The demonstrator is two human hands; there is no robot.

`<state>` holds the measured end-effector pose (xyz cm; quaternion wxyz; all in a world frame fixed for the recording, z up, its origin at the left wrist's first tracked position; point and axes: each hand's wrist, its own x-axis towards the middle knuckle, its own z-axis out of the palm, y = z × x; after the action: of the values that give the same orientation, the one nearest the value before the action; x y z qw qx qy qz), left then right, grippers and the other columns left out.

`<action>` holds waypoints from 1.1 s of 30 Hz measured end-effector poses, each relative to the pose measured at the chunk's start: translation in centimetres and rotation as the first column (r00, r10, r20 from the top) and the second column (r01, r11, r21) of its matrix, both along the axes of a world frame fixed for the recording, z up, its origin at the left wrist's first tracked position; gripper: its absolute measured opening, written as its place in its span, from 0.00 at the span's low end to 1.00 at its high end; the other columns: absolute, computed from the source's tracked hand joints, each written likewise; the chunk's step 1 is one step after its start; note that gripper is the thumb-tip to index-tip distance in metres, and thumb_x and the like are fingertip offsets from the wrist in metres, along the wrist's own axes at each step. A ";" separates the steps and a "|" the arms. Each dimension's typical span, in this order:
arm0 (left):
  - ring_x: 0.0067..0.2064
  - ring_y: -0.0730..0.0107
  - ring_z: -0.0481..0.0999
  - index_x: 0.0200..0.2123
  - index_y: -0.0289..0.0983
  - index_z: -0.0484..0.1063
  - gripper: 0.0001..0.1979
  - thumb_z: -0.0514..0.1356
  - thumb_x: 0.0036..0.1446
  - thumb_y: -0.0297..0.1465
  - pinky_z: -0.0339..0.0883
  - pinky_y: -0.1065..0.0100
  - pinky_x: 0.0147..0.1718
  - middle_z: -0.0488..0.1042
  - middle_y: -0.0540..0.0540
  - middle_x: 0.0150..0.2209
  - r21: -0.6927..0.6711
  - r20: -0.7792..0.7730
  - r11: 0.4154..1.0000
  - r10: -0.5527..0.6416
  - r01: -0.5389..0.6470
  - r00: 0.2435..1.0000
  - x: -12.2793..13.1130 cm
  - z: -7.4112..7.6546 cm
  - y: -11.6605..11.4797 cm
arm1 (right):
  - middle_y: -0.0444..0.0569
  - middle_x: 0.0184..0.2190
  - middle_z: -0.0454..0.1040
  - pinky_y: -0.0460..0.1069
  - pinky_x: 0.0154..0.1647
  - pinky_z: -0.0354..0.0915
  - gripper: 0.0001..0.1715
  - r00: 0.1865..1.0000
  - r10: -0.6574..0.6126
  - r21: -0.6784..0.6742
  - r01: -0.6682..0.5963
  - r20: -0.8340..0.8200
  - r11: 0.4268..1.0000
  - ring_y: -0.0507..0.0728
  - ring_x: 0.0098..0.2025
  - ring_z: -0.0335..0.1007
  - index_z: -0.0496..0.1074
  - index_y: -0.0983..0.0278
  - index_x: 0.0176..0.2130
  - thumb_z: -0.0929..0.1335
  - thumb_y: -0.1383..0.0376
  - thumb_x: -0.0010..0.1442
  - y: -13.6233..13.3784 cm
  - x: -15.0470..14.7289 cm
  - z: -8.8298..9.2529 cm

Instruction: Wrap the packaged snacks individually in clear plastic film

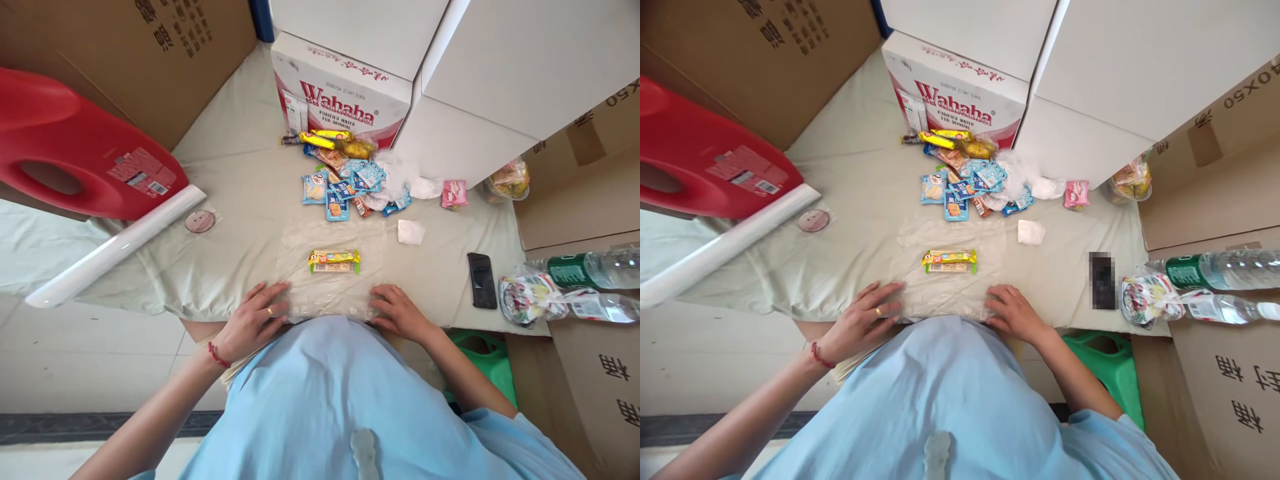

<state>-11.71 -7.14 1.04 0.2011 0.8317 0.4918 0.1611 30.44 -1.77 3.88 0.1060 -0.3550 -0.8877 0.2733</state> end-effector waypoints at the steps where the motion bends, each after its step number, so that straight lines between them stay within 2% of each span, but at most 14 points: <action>1: 0.64 0.58 0.75 0.44 0.43 0.80 0.17 0.51 0.71 0.39 0.60 0.48 0.70 0.75 0.41 0.64 -0.006 0.018 0.999 0.036 -0.036 0.999 0.1 -0.1 0.3 | 0.58 0.58 0.75 0.65 0.59 0.70 0.11 1.000 -0.022 0.007 0.022 -0.014 1.000 0.66 0.59 0.70 0.79 0.58 0.49 0.69 0.58 0.70 -0.2 -0.1 -0.5; 4: 0.58 0.60 0.79 0.41 0.42 0.80 0.19 0.49 0.72 0.40 0.69 0.54 0.62 0.81 0.42 0.56 -0.059 0.073 0.992 0.112 -0.108 0.991 0.1 0.5 1.9 | 0.55 0.49 0.80 0.61 0.52 0.72 0.12 0.998 -0.031 -0.014 0.030 -0.056 0.999 0.62 0.50 0.73 0.78 0.59 0.41 0.65 0.61 0.73 0.7 -0.4 -0.5; 9: 0.52 0.58 0.81 0.45 0.42 0.76 0.19 0.49 0.71 0.46 0.74 0.56 0.55 0.83 0.43 0.51 -0.199 0.146 0.970 0.171 -0.140 0.974 -0.6 3.8 6.4 | 0.50 0.35 0.78 0.53 0.43 0.70 0.13 0.983 -0.057 -0.105 0.039 -0.173 0.994 0.58 0.39 0.73 0.75 0.60 0.41 0.64 0.59 0.74 4.5 -1.1 2.6; 11: 0.53 0.56 0.81 0.46 0.42 0.75 0.18 0.51 0.70 0.46 0.73 0.54 0.56 0.81 0.42 0.54 -0.186 0.178 0.976 0.145 -0.112 0.973 -0.8 5.2 8.1 | 0.49 0.35 0.78 0.51 0.42 0.69 0.13 0.971 -0.094 -0.109 0.071 -0.220 0.992 0.56 0.38 0.73 0.74 0.60 0.40 0.65 0.57 0.74 6.1 -1.6 3.8; 13: 0.60 0.54 0.77 0.51 0.42 0.73 0.18 0.53 0.68 0.46 0.70 0.52 0.61 0.76 0.41 0.61 -0.135 0.207 0.991 0.037 -0.009 0.978 -0.7 6.0 8.8 | 0.48 0.34 0.77 0.50 0.41 0.68 0.13 0.965 -0.116 -0.099 0.095 -0.236 0.991 0.55 0.37 0.73 0.74 0.60 0.39 0.66 0.57 0.73 7.4 -2.1 4.5; 16: 0.71 0.47 0.64 0.65 0.42 0.66 0.32 0.61 0.62 0.49 0.58 0.45 0.70 0.65 0.37 0.70 -0.033 0.179 0.988 -0.140 0.148 0.974 0.1 5.3 7.4 | 0.48 0.33 0.77 0.50 0.41 0.67 0.14 0.964 -0.129 -0.087 0.112 -0.232 0.990 0.55 0.36 0.72 0.74 0.61 0.37 0.66 0.57 0.72 8.5 -2.7 5.0; 18: 0.75 0.40 0.56 0.69 0.41 0.63 0.42 0.65 0.57 0.53 0.49 0.40 0.72 0.60 0.34 0.73 0.024 0.111 0.989 -0.146 0.144 0.983 0.8 3.8 5.5 | 0.48 0.33 0.77 0.50 0.41 0.66 0.14 0.963 -0.142 -0.102 0.121 -0.230 0.987 0.55 0.36 0.72 0.75 0.61 0.37 0.67 0.56 0.71 8.7 -2.8 5.0; 20: 0.75 0.39 0.56 0.66 0.41 0.67 0.38 0.65 0.58 0.52 0.47 0.38 0.72 0.64 0.34 0.71 0.070 0.078 0.997 -0.045 0.039 0.996 1.4 2.1 3.8 | 0.48 0.33 0.77 0.49 0.40 0.65 0.15 0.958 -0.174 -0.137 0.145 -0.228 0.980 0.54 0.36 0.72 0.75 0.62 0.37 0.67 0.55 0.70 8.6 -2.7 4.8; 22: 0.71 0.45 0.64 0.56 0.42 0.76 0.21 0.60 0.65 0.45 0.51 0.41 0.71 0.76 0.37 0.62 0.096 0.117 0.990 0.096 -0.107 0.988 1.8 0.9 3.2 | 0.47 0.32 0.77 0.48 0.37 0.64 0.15 0.949 -0.225 -0.190 0.185 -0.222 0.964 0.54 0.34 0.71 0.75 0.62 0.36 0.67 0.54 0.69 8.6 -2.6 4.5; 24: 0.65 0.52 0.72 0.45 0.43 0.79 0.14 0.55 0.69 0.40 0.57 0.45 0.68 0.83 0.42 0.49 0.098 0.194 0.967 0.213 -0.235 0.958 2.1 0.4 4.1 | 0.46 0.31 0.76 0.47 0.35 0.63 0.16 0.936 -0.280 -0.243 0.227 -0.213 0.943 0.53 0.32 0.69 0.75 0.62 0.36 0.68 0.53 0.68 8.8 -2.5 4.3; 26: 0.61 0.53 0.75 0.39 0.42 0.78 0.14 0.54 0.69 0.39 0.61 0.47 0.66 0.83 0.44 0.41 0.079 0.254 0.941 0.301 -0.330 0.919 2.4 0.5 6.3 | 0.44 0.29 0.75 0.47 0.33 0.61 0.18 0.924 -0.329 -0.294 0.265 -0.197 0.919 0.53 0.30 0.67 0.75 0.62 0.36 0.68 0.51 0.66 9.3 -2.6 4.0; 29: 0.60 0.50 0.74 0.37 0.41 0.77 0.11 0.58 0.64 0.39 0.63 0.47 0.64 0.81 0.41 0.43 0.008 0.247 0.868 0.480 -0.497 0.842 2.8 0.6 10.4 | 0.43 0.27 0.72 0.47 0.29 0.58 0.19 0.900 -0.408 -0.358 0.334 -0.154 0.872 0.52 0.27 0.63 0.75 0.62 0.37 0.69 0.49 0.63 10.5 -2.9 3.1; 31: 0.61 0.46 0.72 0.41 0.39 0.76 0.10 0.63 0.59 0.37 0.62 0.45 0.64 0.79 0.38 0.48 -0.014 0.231 0.776 0.616 -0.630 0.754 2.8 0.4 12.4 | 0.43 0.26 0.72 0.47 0.29 0.58 0.19 0.871 -0.480 -0.353 0.418 -0.106 0.837 0.52 0.27 0.62 0.74 0.62 0.36 0.68 0.49 0.62 11.3 -3.0 2.2; 33: 0.64 0.44 0.68 0.47 0.37 0.74 0.17 0.66 0.55 0.35 0.59 0.43 0.66 0.74 0.35 0.54 0.024 0.265 0.675 0.707 -0.738 0.656 2.4 0.1 13.1 | 0.44 0.27 0.73 0.48 0.31 0.60 0.16 0.831 -0.555 -0.254 0.531 -0.030 0.808 0.54 0.28 0.64 0.75 0.62 0.36 0.67 0.53 0.62 12.0 -2.8 1.4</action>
<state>-9.29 5.94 1.19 0.1221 0.5532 0.7431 0.3560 27.63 10.18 5.30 0.1824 -0.5896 -0.7036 0.3523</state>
